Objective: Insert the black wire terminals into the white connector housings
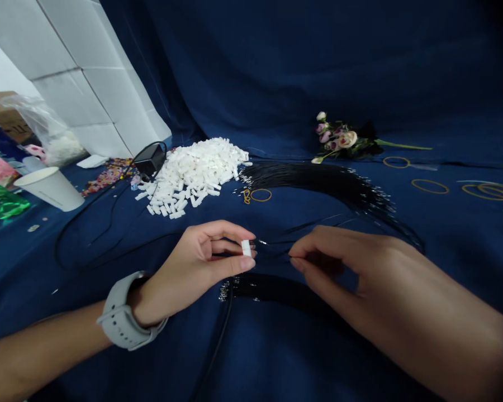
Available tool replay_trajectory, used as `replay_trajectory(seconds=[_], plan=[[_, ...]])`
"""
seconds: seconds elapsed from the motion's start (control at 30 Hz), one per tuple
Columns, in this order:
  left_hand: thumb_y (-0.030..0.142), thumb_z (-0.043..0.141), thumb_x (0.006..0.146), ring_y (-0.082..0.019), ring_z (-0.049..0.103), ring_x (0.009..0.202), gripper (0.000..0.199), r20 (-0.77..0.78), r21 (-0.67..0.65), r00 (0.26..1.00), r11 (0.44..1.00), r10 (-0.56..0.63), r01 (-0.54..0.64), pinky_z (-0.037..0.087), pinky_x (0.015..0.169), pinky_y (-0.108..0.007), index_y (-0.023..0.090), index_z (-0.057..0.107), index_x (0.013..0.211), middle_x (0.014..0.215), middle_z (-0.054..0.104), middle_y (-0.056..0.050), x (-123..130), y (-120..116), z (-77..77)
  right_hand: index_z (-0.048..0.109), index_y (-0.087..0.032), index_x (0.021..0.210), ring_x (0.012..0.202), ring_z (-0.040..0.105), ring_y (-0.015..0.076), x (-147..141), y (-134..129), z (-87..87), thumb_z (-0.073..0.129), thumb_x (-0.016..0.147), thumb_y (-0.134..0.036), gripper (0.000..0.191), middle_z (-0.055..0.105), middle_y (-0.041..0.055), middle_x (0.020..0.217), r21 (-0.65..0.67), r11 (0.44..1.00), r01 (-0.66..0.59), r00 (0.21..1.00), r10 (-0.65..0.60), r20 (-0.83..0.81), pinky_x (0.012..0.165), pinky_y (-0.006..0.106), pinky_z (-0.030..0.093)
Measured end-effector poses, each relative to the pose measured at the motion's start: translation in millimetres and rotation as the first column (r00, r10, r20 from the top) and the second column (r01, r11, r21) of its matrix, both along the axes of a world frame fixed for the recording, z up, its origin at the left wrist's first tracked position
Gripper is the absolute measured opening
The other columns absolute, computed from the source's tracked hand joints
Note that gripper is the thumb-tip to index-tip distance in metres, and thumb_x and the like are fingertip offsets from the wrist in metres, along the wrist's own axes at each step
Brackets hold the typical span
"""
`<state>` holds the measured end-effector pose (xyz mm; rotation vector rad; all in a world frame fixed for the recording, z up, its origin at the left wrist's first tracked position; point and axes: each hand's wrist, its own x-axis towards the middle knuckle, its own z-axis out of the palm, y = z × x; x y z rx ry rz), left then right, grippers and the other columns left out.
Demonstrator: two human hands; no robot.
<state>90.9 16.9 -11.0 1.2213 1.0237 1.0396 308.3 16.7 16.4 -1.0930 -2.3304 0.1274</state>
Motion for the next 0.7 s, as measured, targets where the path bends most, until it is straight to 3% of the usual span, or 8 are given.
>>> replay_trajectory(seconds=[0.2, 0.7], plan=[[0.012, 0.085, 0.068, -0.012, 0.071, 0.076, 0.024, -0.019, -0.001, 0.999, 1.0, -0.027, 0.027, 0.057, 0.07, -0.019, 0.02, 0.076, 0.088, 0.078, 0.076, 0.0, 1.6, -1.9, 0.1, 0.064, -0.025, 0.082, 0.057, 0.063, 0.0127, 0.2, -1.4, -10.4, 0.043, 0.095, -0.02, 0.025, 0.069, -0.002, 0.078, 0.022, 1.0, -0.019, 1.0, 0.019, 0.015, 0.046, 0.026, 0.045], [0.021, 0.084, 0.071, -0.01, 0.068, 0.069, 0.021, -0.098, 0.026, 0.994, 0.999, -0.041, 0.043, 0.056, 0.062, -0.016, 0.024, 0.077, 0.09, 0.078, 0.076, 0.001, 3.6, -4.4, 0.0, 0.057, -0.023, 0.071, 0.042, 0.052, 0.0074, -1.2, -3.6, -9.9, 0.043, 0.093, -0.015, 0.027, 0.06, -0.0029, 0.063, 0.017, 0.998, -0.052, 0.999, 0.052, 0.007, 0.035, 0.022, 0.034]])
